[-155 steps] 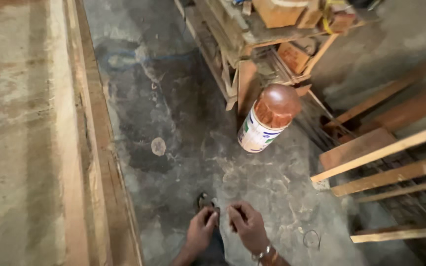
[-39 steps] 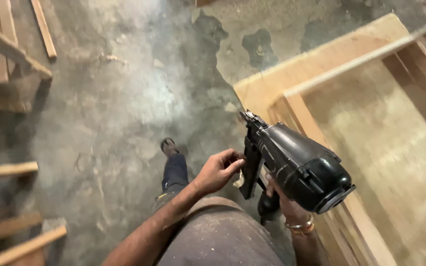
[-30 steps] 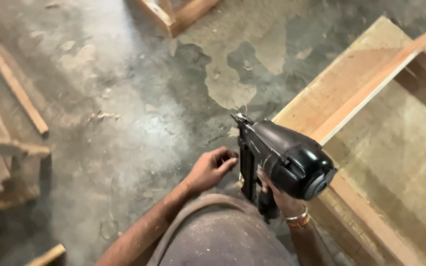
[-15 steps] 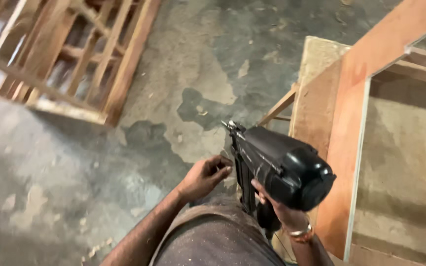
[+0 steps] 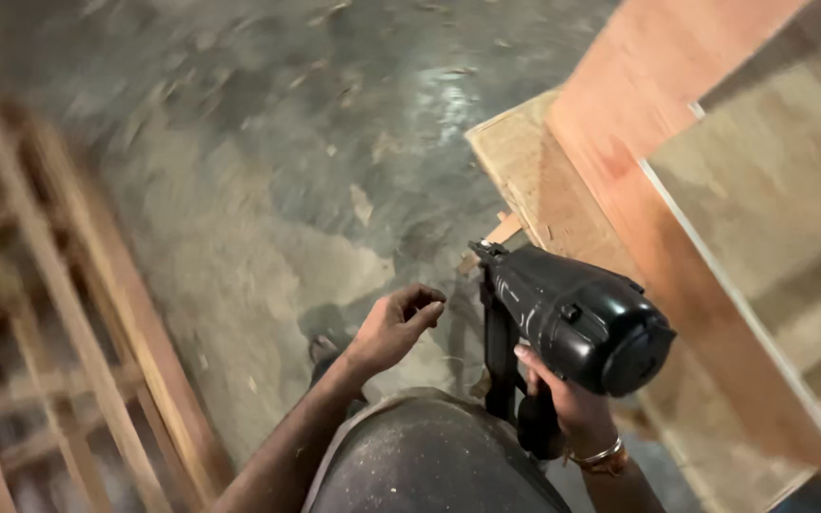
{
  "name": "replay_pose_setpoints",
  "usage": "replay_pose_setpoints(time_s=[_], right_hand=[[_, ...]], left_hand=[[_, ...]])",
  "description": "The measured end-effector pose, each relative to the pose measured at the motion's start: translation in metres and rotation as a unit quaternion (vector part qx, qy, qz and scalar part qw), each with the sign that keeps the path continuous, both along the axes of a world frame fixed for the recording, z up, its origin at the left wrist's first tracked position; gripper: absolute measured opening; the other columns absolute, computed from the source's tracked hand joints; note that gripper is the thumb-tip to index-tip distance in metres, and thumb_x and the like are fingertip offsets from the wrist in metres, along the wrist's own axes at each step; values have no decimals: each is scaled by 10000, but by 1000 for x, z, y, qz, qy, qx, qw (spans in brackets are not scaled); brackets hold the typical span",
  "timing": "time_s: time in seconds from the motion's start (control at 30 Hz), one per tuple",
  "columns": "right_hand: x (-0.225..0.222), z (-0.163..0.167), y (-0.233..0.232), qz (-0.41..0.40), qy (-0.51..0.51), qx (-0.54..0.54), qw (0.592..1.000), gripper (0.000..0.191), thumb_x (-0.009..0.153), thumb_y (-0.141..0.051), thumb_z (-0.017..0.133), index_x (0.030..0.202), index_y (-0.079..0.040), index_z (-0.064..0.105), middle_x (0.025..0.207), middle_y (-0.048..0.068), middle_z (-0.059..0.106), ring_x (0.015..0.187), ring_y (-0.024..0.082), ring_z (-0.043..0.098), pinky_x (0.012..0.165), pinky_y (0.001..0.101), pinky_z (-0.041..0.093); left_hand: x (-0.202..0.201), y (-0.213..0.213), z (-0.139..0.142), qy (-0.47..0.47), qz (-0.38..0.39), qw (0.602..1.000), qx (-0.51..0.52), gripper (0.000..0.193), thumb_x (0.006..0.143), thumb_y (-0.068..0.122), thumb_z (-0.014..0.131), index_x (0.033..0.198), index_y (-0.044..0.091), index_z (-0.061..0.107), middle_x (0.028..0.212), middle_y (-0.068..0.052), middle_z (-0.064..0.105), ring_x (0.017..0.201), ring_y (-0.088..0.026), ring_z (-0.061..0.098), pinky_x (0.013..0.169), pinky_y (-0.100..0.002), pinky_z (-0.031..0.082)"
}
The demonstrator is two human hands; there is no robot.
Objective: The person assembles rectangular wooden frames in a workshop. They hold a pneumatic nail gun, position thin wood strips along the frame edges, drive nails into the joints, hammer nails by hand, and carry and stack finished frames with additional wood pieces on the concrete floor.
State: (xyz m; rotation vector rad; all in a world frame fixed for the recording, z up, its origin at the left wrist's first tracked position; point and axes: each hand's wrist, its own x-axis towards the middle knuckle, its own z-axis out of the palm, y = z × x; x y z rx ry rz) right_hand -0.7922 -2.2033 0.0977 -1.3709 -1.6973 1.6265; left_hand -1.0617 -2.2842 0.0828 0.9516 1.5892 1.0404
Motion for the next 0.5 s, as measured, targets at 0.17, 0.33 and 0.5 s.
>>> replay_pose_setpoints(time_s=[0.17, 0.33, 0.5], right_hand=[[-59, -13, -31, -156, -17, 181, 971, 172, 990, -108, 656, 894, 27, 704, 737, 31, 638, 735, 166, 625, 744, 329, 532], [-121, -23, -72, -428, 139, 41, 892, 123, 989, -44, 587, 949, 43, 665, 753, 102, 595, 695, 228, 582, 679, 391, 527], [-206, -34, -56, -601, 222, 32, 767, 101, 975, 5, 604, 879, 36, 599, 752, 101, 535, 686, 239, 539, 669, 401, 486]], left_hand=[[-102, 75, 10, -18, -199, 980, -10, 308, 1007, 274, 615, 1195, 38, 680, 972, -34, 718, 880, -125, 662, 799, -314, 557], [-177, 179, 2, -50, -308, 950, 4, 269, 1012, 223, 616, 1169, 14, 685, 977, -17, 710, 889, -107, 648, 809, -283, 550], [-207, 278, -18, -73, -366, 928, -11, 255, 990, 222, 636, 1145, 25, 684, 919, 16, 689, 833, -79, 640, 737, -262, 522]])
